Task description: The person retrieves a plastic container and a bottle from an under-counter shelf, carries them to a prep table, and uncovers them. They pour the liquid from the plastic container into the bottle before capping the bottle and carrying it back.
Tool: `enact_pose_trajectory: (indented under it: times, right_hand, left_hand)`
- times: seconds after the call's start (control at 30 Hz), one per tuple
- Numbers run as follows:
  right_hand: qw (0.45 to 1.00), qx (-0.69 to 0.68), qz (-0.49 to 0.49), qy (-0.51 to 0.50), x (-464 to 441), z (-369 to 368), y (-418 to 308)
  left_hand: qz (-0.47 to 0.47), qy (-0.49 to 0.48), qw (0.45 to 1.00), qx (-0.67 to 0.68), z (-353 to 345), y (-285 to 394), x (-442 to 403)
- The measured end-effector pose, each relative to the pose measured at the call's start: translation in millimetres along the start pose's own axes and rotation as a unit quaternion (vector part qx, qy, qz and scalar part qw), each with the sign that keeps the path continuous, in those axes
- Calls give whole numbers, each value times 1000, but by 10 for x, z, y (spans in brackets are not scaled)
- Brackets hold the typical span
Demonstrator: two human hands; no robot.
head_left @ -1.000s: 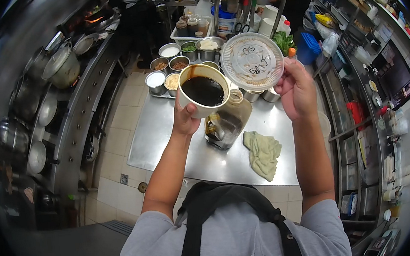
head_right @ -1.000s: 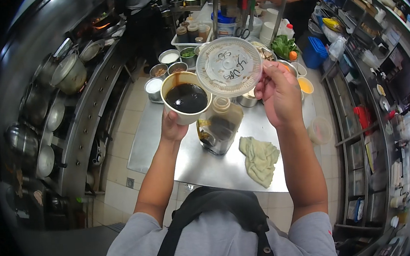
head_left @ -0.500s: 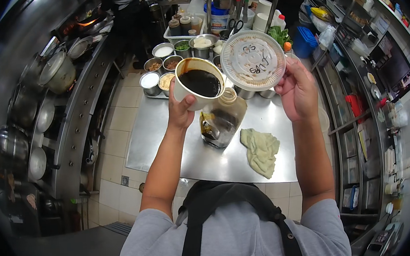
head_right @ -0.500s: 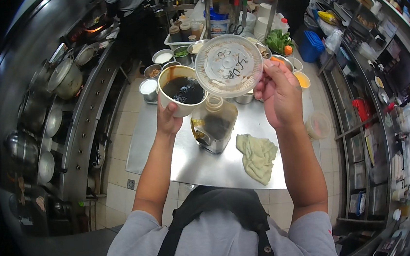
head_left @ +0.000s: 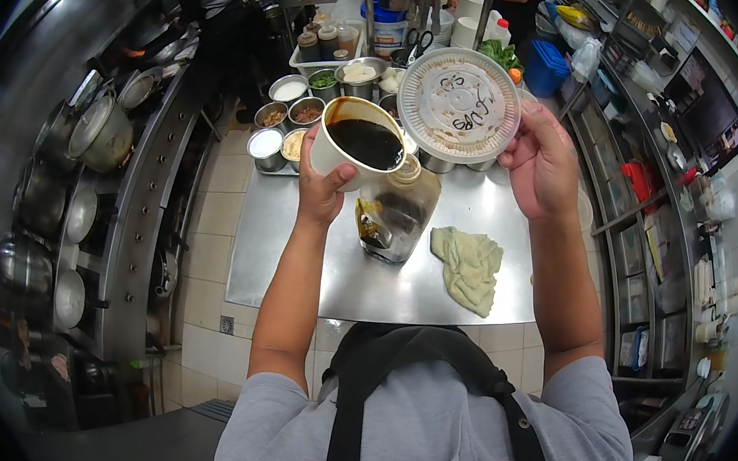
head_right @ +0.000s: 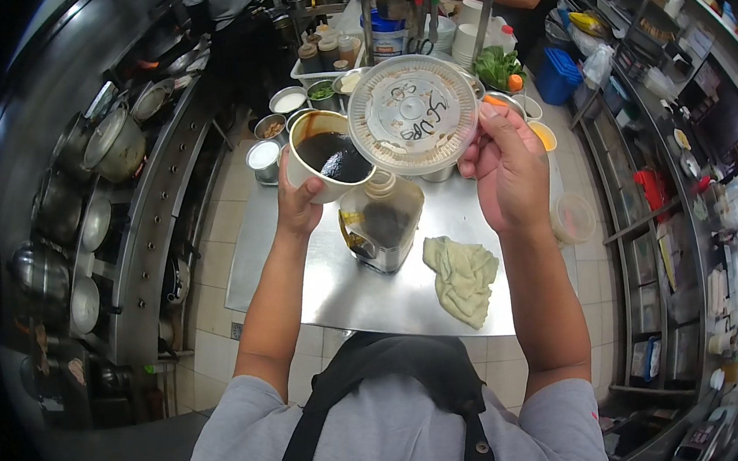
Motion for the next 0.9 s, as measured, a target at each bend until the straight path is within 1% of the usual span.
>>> enact_pose_trajectory:
  times: [0.9]
  right_hand:
    - [1000,-4,8,11,22,57,-49]
  left_hand:
    - [19,-26,998,-54,27,22,-75]
Point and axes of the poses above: each hand's wrist, its own x-axis away from the middle knuckle, its own z-axis out of the back of the hand, y = z × x, the point moved 7 cm from there along -x, towards the middle knuckle, and after that the axes turned 12 degrees about -y, right-handed, at the moved point
